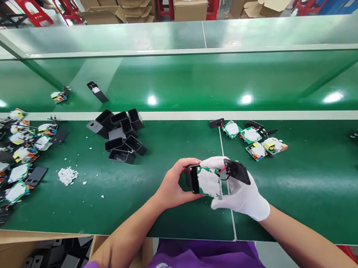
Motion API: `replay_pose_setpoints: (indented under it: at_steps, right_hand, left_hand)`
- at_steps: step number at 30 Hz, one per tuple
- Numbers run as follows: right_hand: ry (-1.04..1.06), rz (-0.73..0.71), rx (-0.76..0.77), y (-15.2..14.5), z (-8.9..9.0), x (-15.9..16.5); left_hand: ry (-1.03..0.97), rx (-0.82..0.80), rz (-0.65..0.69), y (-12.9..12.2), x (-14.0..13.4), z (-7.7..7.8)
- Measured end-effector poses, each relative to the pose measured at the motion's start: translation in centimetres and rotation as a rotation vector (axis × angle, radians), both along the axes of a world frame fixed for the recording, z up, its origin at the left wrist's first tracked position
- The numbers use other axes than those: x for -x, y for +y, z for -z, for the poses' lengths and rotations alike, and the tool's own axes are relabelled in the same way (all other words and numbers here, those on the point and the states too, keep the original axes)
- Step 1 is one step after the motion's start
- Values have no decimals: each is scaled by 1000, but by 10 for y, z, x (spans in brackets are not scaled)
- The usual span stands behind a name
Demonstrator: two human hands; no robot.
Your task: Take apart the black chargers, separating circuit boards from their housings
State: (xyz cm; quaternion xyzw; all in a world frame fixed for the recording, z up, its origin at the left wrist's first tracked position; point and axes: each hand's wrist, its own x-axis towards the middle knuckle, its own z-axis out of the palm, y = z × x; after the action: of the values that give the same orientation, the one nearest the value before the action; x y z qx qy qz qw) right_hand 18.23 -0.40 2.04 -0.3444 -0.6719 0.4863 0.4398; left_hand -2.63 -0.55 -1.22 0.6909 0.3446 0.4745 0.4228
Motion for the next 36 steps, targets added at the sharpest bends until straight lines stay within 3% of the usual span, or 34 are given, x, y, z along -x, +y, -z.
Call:
replay_pose_setpoints:
  at_steps: [4,20,26,36]
  right_hand:
    - [-60,-33,-131,0,-1,1]
    - [-158,37,-265,-1,4,7]
    - [-241,66,-283,-1,3,8]
    - [-197,31,-262,0,-1,9]
  left_hand:
    - [28,-19,-4,-1,0,1]
    - [31,-3,-30,-4,0,0]
    - [54,-4,-22,-3,1,1]
    - [-5,-36,5,-2,1,3]
